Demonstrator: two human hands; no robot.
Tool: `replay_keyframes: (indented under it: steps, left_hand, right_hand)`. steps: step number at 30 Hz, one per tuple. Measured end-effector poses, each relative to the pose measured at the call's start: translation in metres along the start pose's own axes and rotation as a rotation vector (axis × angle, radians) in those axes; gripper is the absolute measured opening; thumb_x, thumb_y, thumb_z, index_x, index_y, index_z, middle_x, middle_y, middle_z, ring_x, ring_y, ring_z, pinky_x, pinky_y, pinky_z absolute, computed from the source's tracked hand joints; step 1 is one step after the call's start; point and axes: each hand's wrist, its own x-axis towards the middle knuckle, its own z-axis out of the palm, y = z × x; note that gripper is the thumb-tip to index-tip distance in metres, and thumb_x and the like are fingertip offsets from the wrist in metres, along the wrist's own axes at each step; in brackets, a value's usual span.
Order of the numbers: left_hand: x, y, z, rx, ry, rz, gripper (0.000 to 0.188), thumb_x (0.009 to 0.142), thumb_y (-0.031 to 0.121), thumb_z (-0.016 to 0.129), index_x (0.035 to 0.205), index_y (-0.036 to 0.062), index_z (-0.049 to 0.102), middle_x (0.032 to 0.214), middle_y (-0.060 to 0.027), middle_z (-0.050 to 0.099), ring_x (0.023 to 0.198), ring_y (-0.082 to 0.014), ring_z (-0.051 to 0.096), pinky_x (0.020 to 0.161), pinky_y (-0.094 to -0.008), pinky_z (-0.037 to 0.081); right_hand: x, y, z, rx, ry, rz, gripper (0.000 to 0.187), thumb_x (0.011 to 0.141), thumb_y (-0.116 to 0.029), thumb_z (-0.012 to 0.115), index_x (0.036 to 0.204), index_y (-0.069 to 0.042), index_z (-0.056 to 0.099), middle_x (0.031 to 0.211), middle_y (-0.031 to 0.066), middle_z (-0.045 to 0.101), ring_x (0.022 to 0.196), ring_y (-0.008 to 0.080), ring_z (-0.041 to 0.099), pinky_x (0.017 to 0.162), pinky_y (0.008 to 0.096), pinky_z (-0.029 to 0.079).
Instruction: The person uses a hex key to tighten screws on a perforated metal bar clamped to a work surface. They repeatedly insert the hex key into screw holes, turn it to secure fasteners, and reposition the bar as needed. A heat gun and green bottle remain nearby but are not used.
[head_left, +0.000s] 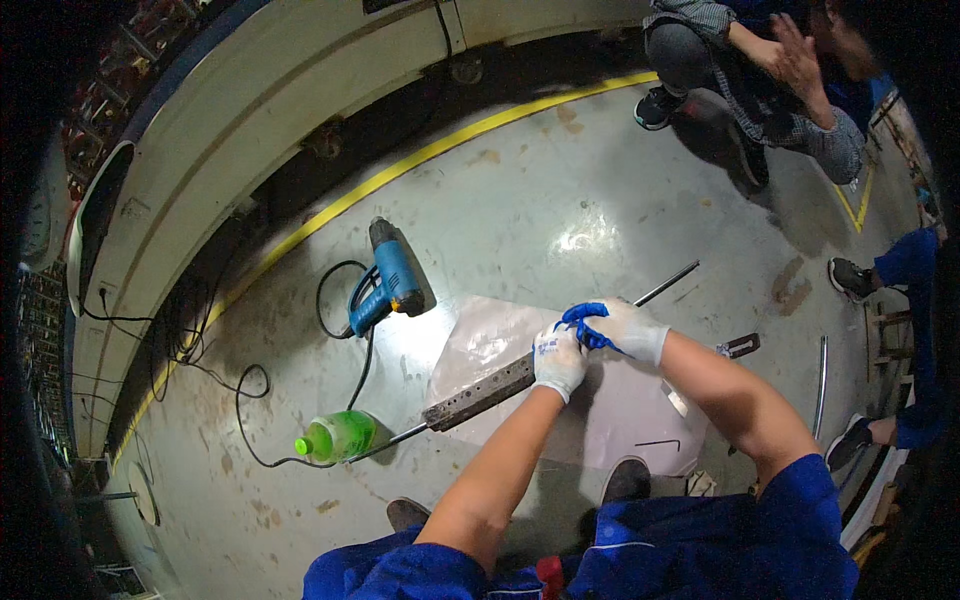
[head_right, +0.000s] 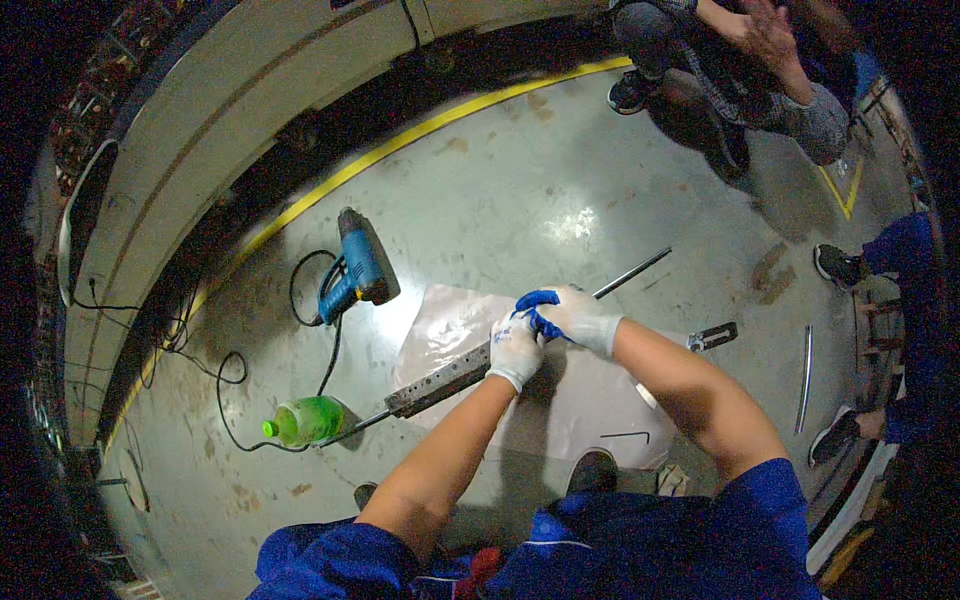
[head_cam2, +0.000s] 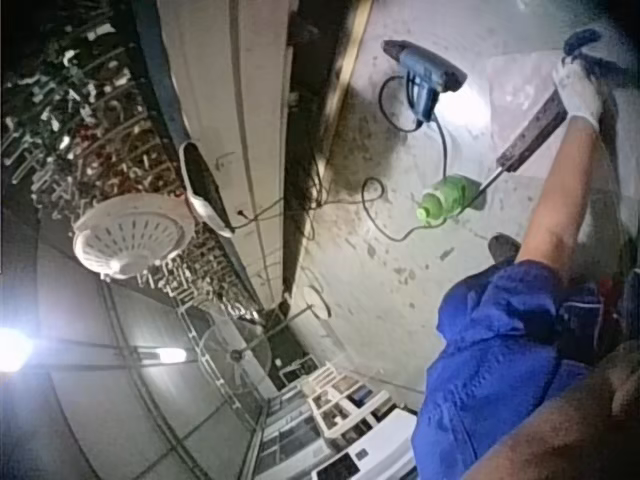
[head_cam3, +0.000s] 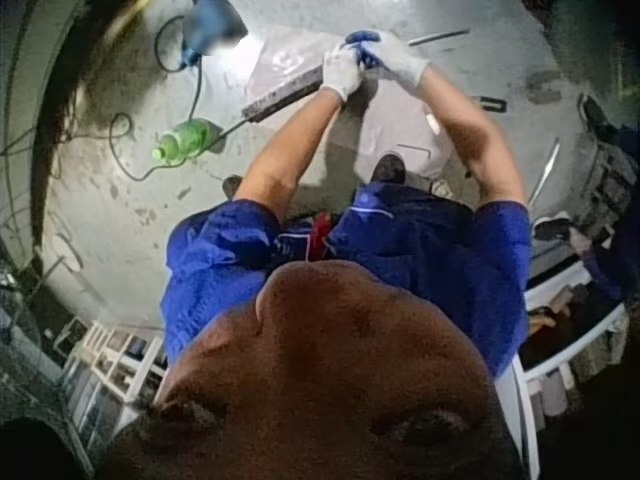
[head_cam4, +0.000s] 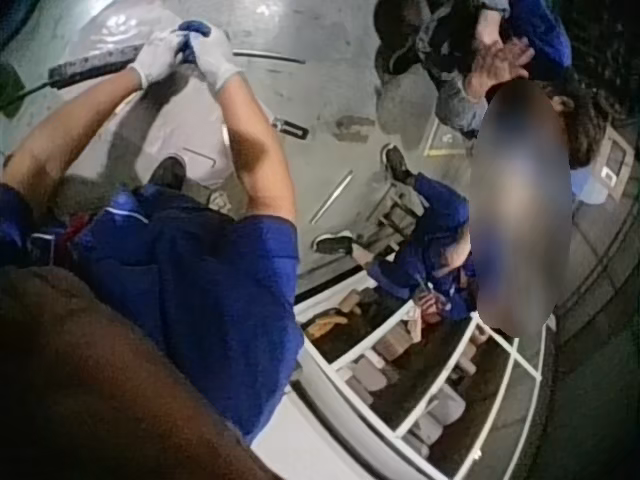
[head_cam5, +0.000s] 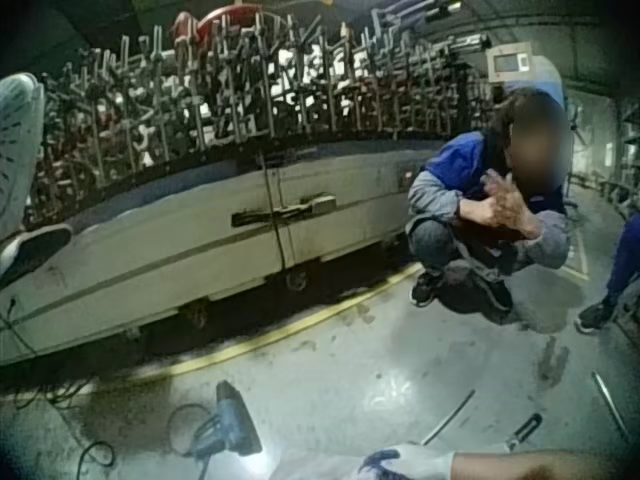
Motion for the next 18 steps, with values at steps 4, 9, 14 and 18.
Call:
replay_keyframes:
  steps: [4,9,14,18]
  left_hand:
    - [0.013,-0.010,0.004,-0.057,0.046,0.068,0.033,0.089,0.012,0.066,0.118,0.0260,0.072,0.105,-0.0165,0.073,0.102,-0.0387,0.067,0.092,-0.0501,0.053]
    - [0.014,-0.016,0.002,-0.046,-0.034,0.040,0.037,0.090,0.015,0.066,0.125,0.0219,0.070,0.107,-0.0190,0.072,0.102,-0.0405,0.066,0.092,-0.0512,0.053]
    - [0.000,-0.005,-0.048,-0.301,-0.054,-0.047,0.040,0.090,0.018,0.064,0.129,0.0073,0.066,0.121,-0.0210,0.068,0.117,-0.0418,0.062,0.102,-0.0502,0.049]
    - [-0.005,0.028,-0.096,-0.338,0.028,0.122,0.044,0.089,0.016,0.069,0.131,0.0023,0.065,0.120,-0.0212,0.070,0.114,-0.0374,0.066,0.102,-0.0440,0.051]
  right_hand:
    - [0.008,0.001,-0.028,-0.664,-0.111,-0.270,0.032,0.096,-0.024,0.064,0.123,-0.008,0.071,0.108,0.0107,0.076,0.093,0.0204,0.070,0.088,0.0345,0.055]
    - [0.012,0.031,-0.021,-0.657,0.003,-0.268,0.033,0.094,-0.031,0.067,0.118,-0.010,0.071,0.119,0.0157,0.069,0.108,0.0357,0.067,0.094,0.0424,0.053]
    - [-0.006,0.026,0.001,-0.628,0.282,-0.419,0.027,0.093,-0.025,0.065,0.110,-0.005,0.070,0.115,0.0195,0.066,0.105,0.0416,0.064,0.092,0.0477,0.053]
    - [-0.011,0.051,0.014,-0.665,0.464,-0.526,0.021,0.090,-0.015,0.066,0.107,-0.002,0.068,0.115,0.0233,0.065,0.108,0.0448,0.062,0.093,0.0502,0.051]
